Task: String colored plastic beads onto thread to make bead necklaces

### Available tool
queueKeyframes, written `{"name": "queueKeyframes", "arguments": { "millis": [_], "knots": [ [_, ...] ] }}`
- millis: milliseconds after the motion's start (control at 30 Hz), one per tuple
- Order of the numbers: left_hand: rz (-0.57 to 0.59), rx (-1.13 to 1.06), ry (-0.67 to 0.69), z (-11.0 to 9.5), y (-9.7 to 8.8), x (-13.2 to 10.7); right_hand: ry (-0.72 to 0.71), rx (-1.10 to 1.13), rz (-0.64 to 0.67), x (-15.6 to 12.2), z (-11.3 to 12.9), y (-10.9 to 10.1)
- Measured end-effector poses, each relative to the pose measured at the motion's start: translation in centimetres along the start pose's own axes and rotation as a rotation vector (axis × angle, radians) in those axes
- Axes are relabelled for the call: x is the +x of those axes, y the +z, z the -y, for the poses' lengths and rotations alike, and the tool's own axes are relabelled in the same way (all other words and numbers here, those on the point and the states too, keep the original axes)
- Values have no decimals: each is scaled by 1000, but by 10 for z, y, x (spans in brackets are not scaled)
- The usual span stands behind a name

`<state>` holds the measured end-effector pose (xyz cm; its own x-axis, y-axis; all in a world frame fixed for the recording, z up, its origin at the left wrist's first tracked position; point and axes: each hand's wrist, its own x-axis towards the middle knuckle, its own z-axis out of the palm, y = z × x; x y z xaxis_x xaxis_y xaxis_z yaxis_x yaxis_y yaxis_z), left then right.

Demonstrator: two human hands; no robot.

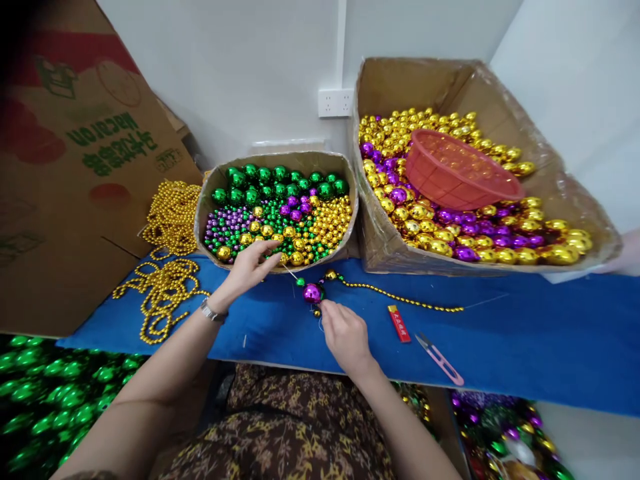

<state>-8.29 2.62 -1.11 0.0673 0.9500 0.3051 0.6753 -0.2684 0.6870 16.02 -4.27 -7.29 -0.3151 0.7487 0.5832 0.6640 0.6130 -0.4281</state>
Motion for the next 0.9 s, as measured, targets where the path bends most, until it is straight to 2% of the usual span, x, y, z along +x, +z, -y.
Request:
{"name": "queueKeyframes", "arguments": {
  "millis": [67, 100, 167, 267, 367, 467, 567, 667, 900],
  "knots": [
    [171, 210, 64, 10, 0, 16, 11, 0, -6, 0, -2, -1],
    [246, 245, 82, 15, 1, 22, 14, -1, -7, 0, -3, -1],
    [288, 196, 78, 20, 1, 28, 18, 0, -5, 0, -4, 0],
    [185, -103, -22, 20, 2, 19, 21, 2, 4, -1, -5, 0],
    [150, -478, -152, 15, 1, 2, 17, 0, 5, -2, -6, 1],
    [100, -633, -186, 9, 0, -10, 24, 12, 11, -2, -6, 1],
    [51, -623, -186, 6, 0, -15, 16, 20, 22, -2, -5, 3],
    [68, -584, -162, 5, 0, -16, -13, -16, 19, -2, -4, 3],
    [17, -315, 80, -10, 0, -25, -58, -177, 44, -3, -5, 4]
  ]
}}
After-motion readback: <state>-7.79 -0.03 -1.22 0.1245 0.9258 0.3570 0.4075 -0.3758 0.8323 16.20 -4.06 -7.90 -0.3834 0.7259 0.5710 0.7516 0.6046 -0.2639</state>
